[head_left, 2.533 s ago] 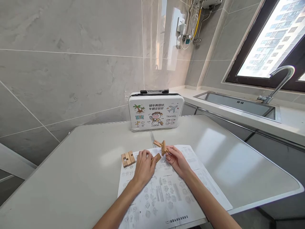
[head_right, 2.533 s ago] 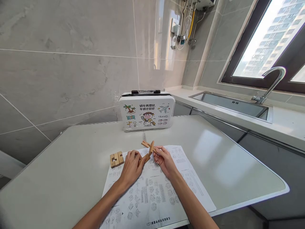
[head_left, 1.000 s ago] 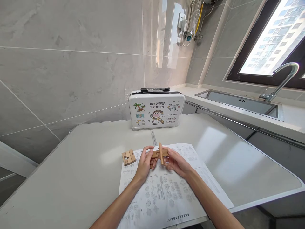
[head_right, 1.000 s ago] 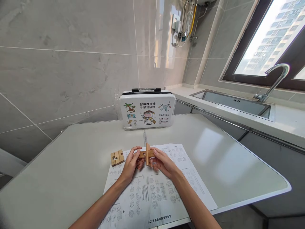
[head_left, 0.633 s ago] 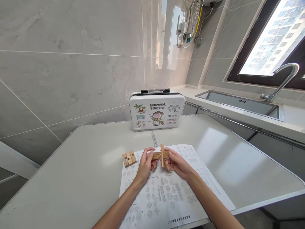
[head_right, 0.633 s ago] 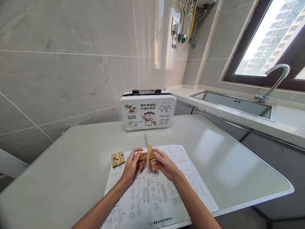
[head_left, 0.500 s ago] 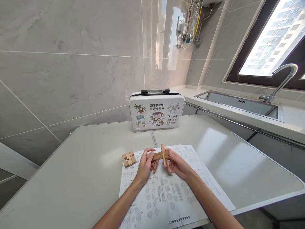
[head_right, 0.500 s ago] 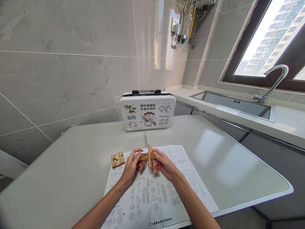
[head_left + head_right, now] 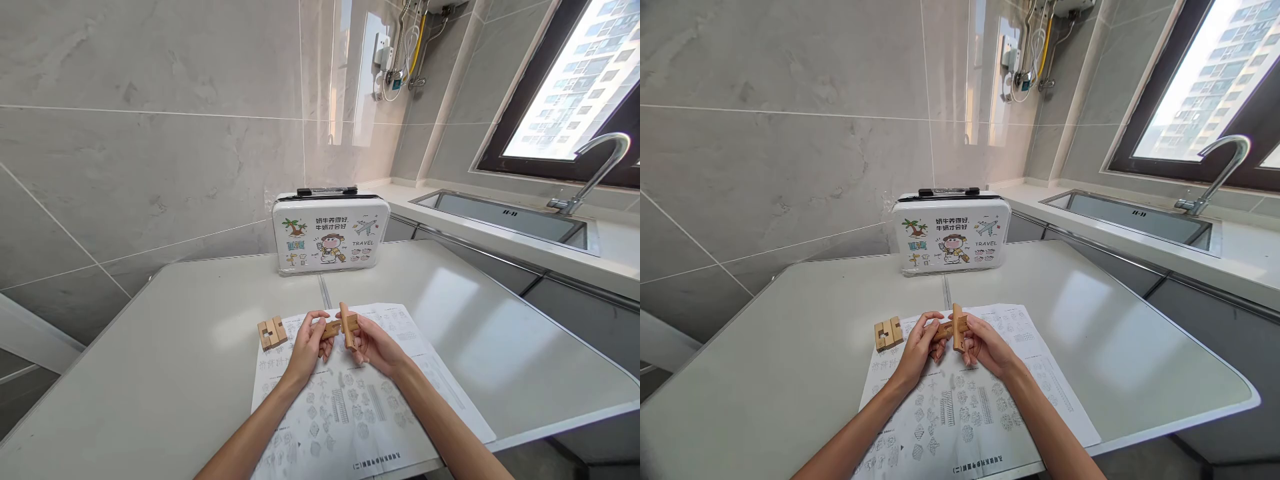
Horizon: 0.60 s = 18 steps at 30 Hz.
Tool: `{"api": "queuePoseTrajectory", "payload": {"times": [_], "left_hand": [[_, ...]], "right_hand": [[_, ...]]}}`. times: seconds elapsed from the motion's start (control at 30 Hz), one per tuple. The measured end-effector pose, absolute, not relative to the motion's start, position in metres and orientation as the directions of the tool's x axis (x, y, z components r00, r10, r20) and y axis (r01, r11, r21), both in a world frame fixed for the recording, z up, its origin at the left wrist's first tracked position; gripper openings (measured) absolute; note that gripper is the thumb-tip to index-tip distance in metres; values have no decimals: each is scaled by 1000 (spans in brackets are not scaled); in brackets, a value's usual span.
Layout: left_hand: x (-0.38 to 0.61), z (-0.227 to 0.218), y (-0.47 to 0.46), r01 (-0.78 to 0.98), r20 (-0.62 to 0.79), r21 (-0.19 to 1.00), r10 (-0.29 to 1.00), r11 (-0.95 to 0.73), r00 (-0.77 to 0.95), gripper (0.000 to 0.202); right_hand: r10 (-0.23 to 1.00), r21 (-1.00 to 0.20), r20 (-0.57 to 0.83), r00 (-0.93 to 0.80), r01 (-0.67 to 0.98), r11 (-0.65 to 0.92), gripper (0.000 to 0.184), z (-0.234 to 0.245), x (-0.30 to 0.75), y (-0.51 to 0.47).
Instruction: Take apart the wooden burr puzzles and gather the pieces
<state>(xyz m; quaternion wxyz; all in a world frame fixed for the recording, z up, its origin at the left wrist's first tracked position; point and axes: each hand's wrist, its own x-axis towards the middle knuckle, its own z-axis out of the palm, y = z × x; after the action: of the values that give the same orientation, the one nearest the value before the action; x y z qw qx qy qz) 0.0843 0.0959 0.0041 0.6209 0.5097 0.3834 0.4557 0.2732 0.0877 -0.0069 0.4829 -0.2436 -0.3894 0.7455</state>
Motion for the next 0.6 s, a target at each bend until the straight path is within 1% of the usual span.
{"api": "queuePoseTrajectory", "payload": {"times": [0.17, 0.37, 0.5, 0.6], "left_hand": [[84, 4, 97, -186, -26, 979, 954, 85, 300, 42], [84, 3, 97, -192, -27, 977, 953, 89, 303, 42], [84, 2, 97, -191, -23, 978, 953, 85, 302, 42], [85, 2, 98, -197, -15, 977, 953, 78, 301, 42]], "right_hand": [[908, -816, 24, -419, -533, -224, 50, -11, 273, 89], [959, -791, -11, -284, -584, -182, 34, -15, 275, 92], [962, -797, 0, -274, -581, -166, 32, -14, 275, 91], [964, -803, 18, -265, -578, -144, 35, -12, 275, 90]]}}
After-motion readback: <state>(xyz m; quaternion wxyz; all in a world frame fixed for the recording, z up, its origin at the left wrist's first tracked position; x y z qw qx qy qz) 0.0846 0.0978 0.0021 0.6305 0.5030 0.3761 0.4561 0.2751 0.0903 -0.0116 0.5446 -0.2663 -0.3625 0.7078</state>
